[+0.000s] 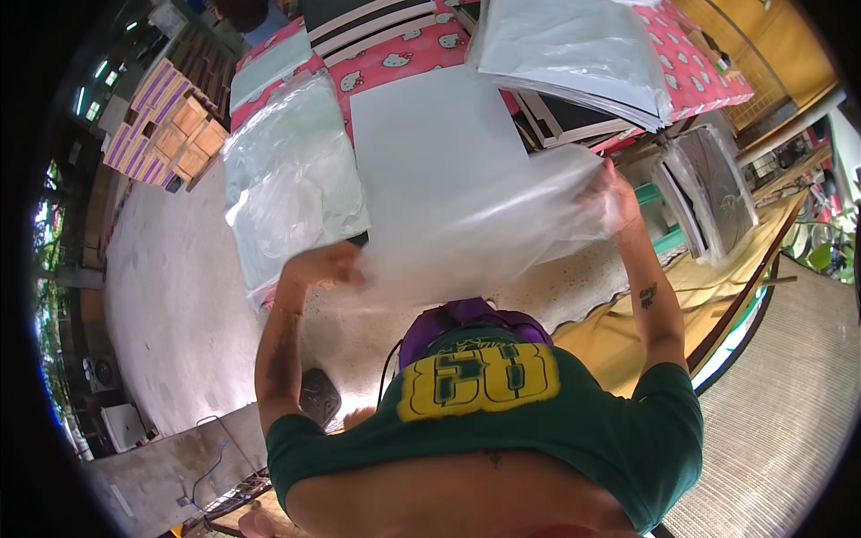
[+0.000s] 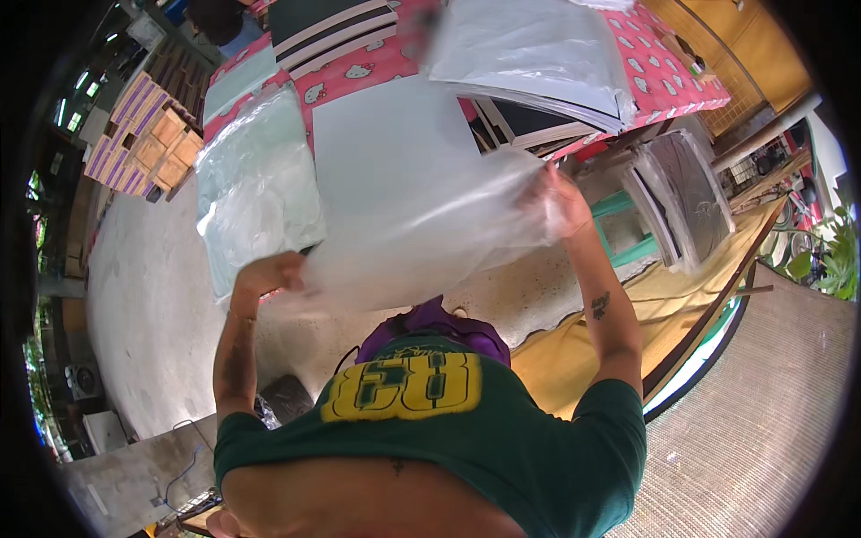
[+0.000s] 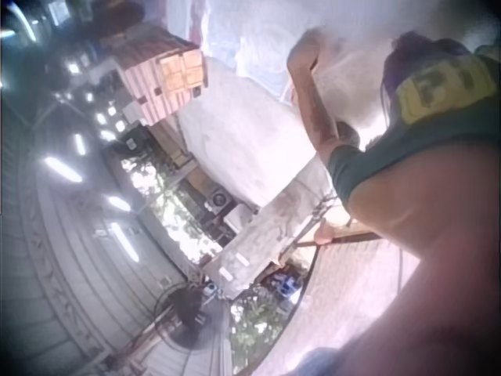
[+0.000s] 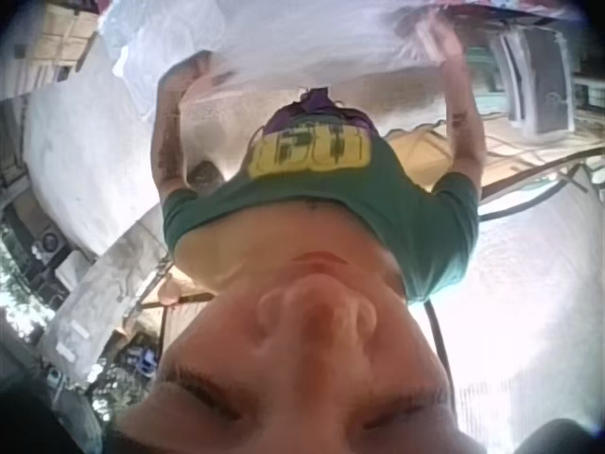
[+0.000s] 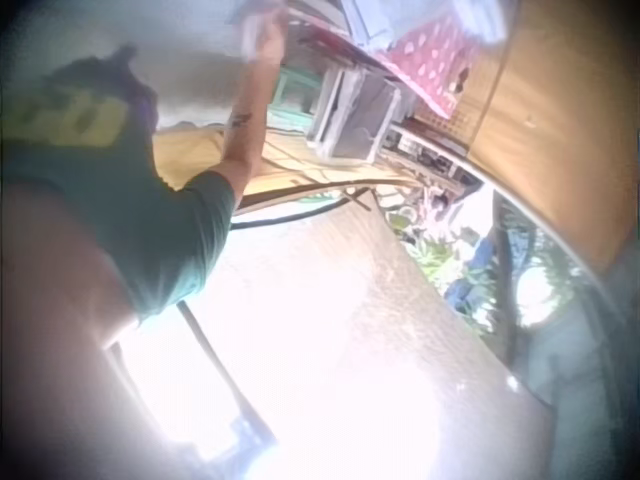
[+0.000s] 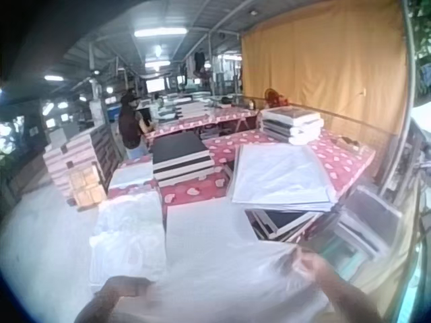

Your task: The person places black cardboard folders into plastic bags one by one and stacks the bagged folders on a table.

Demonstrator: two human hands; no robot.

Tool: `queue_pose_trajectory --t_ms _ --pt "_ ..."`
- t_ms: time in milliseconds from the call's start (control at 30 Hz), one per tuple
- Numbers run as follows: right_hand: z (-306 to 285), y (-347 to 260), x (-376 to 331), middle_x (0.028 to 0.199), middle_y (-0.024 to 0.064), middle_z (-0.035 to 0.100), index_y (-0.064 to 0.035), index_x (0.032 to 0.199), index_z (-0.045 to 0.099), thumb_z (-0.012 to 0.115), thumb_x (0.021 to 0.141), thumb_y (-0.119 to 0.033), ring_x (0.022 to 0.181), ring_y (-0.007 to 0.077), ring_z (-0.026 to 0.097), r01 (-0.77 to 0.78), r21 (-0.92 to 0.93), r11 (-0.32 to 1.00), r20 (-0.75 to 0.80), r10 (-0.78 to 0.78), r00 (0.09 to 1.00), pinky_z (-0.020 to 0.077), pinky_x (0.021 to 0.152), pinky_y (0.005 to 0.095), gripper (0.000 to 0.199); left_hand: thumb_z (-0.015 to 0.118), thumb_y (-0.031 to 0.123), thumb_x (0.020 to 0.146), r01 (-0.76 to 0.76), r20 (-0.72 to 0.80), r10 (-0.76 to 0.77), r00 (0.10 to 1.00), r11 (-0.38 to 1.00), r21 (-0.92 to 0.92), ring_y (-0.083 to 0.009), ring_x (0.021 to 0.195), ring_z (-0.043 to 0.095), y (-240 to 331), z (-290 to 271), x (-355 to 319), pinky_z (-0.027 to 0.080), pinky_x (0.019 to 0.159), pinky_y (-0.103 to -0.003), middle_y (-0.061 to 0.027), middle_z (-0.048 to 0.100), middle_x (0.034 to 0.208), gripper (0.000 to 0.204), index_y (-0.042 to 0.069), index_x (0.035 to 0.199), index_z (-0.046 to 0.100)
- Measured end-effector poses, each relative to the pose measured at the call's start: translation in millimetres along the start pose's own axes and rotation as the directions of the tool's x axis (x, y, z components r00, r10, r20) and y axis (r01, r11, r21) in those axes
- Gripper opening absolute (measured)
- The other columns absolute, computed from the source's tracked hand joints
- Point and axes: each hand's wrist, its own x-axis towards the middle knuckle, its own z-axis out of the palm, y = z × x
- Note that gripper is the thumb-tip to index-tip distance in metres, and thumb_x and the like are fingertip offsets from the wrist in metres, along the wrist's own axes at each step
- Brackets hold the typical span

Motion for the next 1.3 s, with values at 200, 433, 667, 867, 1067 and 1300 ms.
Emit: queue_pose_trajectory --t_ms 200,433,667,867,1067,1300 --pt "15 54 -44 0.088 0.0097 0.06 -0.0045 0.097 0.061 0.054 0.088 -0.02 0.089 0.0218 0.058 0.013 0.204 0.979 -0.601 0.115 0.791 0.047 0.085 0.0373 0.019 0.045 0.048 0.089 -0.322 -0.333 0.139 0.933 0.734 -0.598 -0.0284 0.11 0.053 -59 21 -20 0.044 0.088 -0.039 -0.0179 0.049 0.128 0.063 0.004 0.134 0.04" --pt "16 95 -53 0.086 0.0132 0.061 -0.0033 0.115 0.049 0.059 0.074 -0.005 0.078 0.0241 0.062 -0.607 -0.559 0.565 -0.729 0.014 0.684 0.0526 0.07 0.0368 0.042 0.045 0.001 0.072 0.093 -0.875 -0.207 0.439 0.978 -0.185 -0.0116 0.065 0.047 -168 69 -10 0.04 0.055 -0.023 -0.005 0.052 0.089 0.054 0.003 0.125 0.047" --pt "-16 145 -18 0.093 0.0244 0.063 -0.0102 0.131 0.043 0.05 0.071 -0.002 0.082 0.0372 0.063 -0.758 -0.599 0.259 -0.746 -0.524 0.411 0.0504 0.077 0.0437 0.061 0.042 0.002 0.074 0.082 -0.853 -0.191 0.486 0.981 -0.174 -0.0153 0.068 0.048 -165 83 37 0.04 0.056 -0.025 -0.0091 0.053 0.092 0.061 0.005 0.134 0.037" --pt "25 122 -25 0.087 0.0215 0.064 -0.0063 0.117 0.049 0.056 0.071 -0.006 0.075 0.035 0.064 -0.574 -0.749 0.33 -0.618 -0.659 0.428 0.052 0.072 0.0434 0.046 0.049 0.009 0.077 0.066 -0.87 0.072 0.488 0.991 0.119 -0.0217 0.081 0.05 -124 42 38 0.042 0.067 -0.031 -0.0135 0.051 0.103 0.059 0.005 0.135 0.036" --pt "110 22 -39 0.122 0.0091 0.047 -0.0054 0.131 0.038 0.059 0.082 -0.02 0.106 0.0157 0.051 -0.018 -0.597 0.802 -0.393 -0.272 0.878 0.0464 0.083 0.0293 0.055 0.055 0.015 0.081 -0.171 -0.642 0.707 0.296 0.701 0.693 -0.028 0.093 0.051 4 -7 25 0.044 0.078 -0.038 -0.0179 0.05 0.114 0.059 0.004 0.135 0.036" --pt "185 -70 83 0.099 0.0038 0.061 -0.0101 0.127 0.046 0.054 0.09 -0.015 0.094 0.0136 0.059 0.611 -0.248 0.751 -0.069 -0.643 0.763 0.0462 0.086 0.036 0.038 0.062 0.023 0.084 -0.414 -0.158 0.987 0.002 0.145 0.898 -0.0354 0.108 0.053 127 -87 16 0.046 0.09 -0.045 -0.023 0.048 0.127 0.061 0.003 0.135 0.035"
